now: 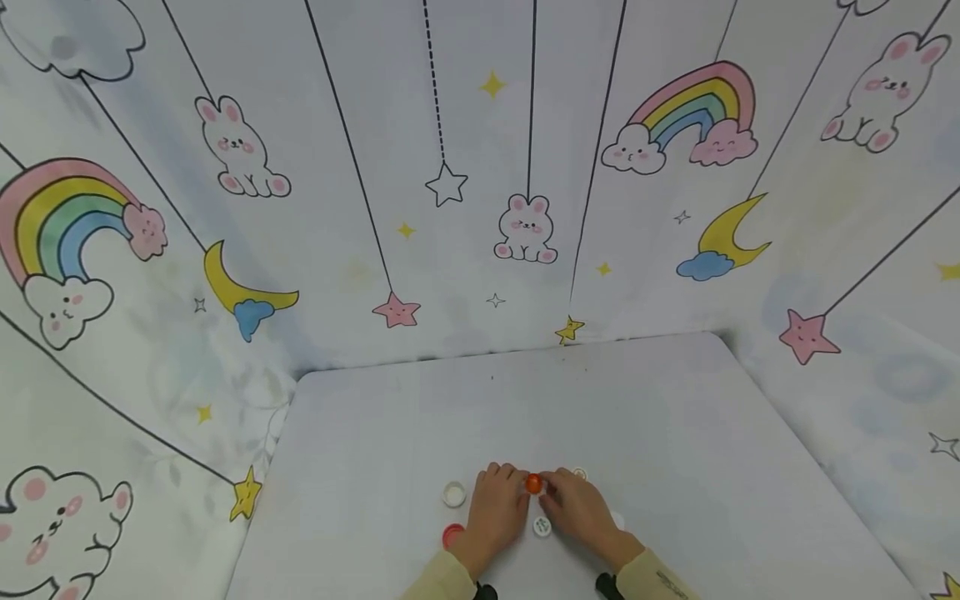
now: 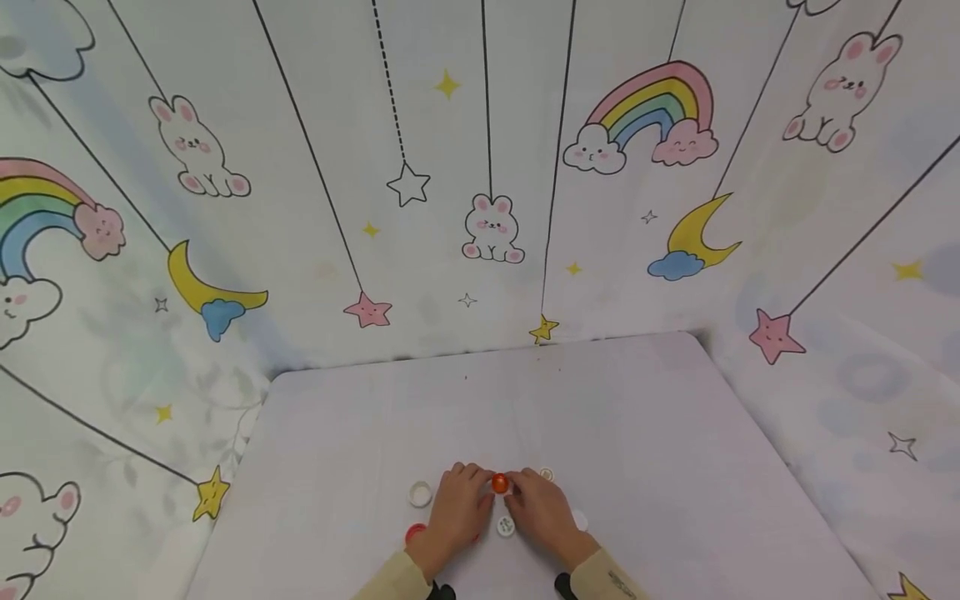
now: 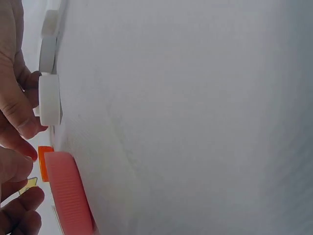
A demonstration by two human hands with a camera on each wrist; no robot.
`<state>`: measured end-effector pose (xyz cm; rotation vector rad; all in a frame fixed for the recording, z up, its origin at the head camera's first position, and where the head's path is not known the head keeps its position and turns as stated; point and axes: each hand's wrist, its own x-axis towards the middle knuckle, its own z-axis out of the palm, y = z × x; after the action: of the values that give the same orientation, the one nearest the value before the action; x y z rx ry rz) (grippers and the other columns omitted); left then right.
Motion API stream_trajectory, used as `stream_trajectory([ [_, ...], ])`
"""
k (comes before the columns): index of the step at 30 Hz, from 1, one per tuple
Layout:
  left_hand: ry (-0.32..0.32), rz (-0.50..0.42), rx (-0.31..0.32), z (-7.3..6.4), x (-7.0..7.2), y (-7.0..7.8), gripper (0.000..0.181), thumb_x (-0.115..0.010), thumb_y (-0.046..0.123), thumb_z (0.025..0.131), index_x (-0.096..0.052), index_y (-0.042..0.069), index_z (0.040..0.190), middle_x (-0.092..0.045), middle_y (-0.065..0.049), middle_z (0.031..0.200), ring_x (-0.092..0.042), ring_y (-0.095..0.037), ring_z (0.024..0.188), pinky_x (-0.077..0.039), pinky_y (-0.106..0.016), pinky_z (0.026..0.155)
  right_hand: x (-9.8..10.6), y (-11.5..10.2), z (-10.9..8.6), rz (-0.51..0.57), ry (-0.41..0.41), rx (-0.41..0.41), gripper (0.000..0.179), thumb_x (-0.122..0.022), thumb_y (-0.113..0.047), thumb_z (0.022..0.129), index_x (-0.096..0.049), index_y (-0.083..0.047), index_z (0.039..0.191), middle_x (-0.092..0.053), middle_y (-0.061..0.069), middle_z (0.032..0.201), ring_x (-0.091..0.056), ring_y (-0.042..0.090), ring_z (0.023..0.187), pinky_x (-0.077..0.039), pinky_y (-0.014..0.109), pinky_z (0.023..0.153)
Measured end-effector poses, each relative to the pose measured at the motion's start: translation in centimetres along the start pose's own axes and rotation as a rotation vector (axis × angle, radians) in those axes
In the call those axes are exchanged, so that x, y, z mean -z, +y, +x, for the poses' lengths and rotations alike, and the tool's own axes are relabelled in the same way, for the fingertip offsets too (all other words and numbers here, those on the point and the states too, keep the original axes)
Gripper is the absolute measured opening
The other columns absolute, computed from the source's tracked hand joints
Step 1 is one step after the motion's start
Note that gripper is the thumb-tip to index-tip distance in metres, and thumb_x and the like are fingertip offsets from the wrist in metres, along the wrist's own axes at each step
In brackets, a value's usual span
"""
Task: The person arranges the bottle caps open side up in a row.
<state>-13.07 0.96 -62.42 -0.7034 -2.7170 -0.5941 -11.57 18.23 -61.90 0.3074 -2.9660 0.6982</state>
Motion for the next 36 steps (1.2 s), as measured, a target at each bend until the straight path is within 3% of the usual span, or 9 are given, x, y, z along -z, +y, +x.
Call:
stream_trajectory([
  [13,-0.047,-0.021,-0.035,-1.4,1.1,0.9,0.025,-0.077,0.027,0.081,-0.071,0.017,0.104,-0.066,0.004,0.094,-0.051,-0.015,0.085,-0.04,-0.029,0.072,0.3,1.5,-2.0,-0.015,-0.013,0.006,0.026,-0.078,-0.024,0.08,-0.072,-0.018,0.105,-0.061,-0.016,0.083,-0.052,-0.001,0.071,-0.047,0.027,0.066],
  [20,-0.053,0.009,-0.077,-2.5,0.6,1.1,0.027,-0.077,0.032,0.08,-0.072,0.024,0.106,-0.069,0.011,0.091,-0.048,-0.012,0.084,-0.033,-0.027,0.069,0.1,2.0,-3.0,-0.022,-0.014,0.038,0.024,-0.079,-0.026,0.079,-0.073,-0.019,0.101,-0.056,-0.02,0.077,-0.047,-0.003,0.068,-0.043,0.028,0.066],
  [27,-0.048,0.03,-0.096,-3.3,0.2,1.4,0.032,-0.078,0.039,0.077,-0.072,0.024,0.104,-0.064,0.011,0.091,-0.047,-0.012,0.084,-0.031,-0.029,0.07,0.5,1.3,-3.7,-0.004,-0.016,0.073,0.026,-0.081,-0.024,0.076,-0.074,-0.018,0.101,-0.053,-0.021,0.075,-0.045,-0.003,0.069,-0.043,0.031,0.069],
  [32,-0.11,0.009,-0.079,-3.5,0.3,1.5,0.031,-0.078,0.04,0.078,-0.071,0.025,0.104,-0.058,0.01,0.091,-0.046,-0.011,0.086,-0.031,-0.028,0.07,0.6,0.7,-3.9,-0.022,0.003,0.113,0.029,-0.083,-0.024,0.073,-0.074,-0.018,0.1,-0.053,-0.02,0.076,-0.045,-0.002,0.07,-0.043,0.032,0.069],
  [36,-0.151,0.001,-0.055,-3.6,0.6,1.7,0.029,-0.08,0.036,0.077,-0.072,0.024,0.102,-0.056,0.009,0.091,-0.045,-0.011,0.086,-0.032,-0.029,0.071,0.3,0.5,-4.0,-0.025,-0.027,0.104,0.03,-0.083,-0.026,0.074,-0.073,-0.018,0.102,-0.058,-0.018,0.082,-0.048,0.0,0.074,-0.044,0.035,0.074],
])
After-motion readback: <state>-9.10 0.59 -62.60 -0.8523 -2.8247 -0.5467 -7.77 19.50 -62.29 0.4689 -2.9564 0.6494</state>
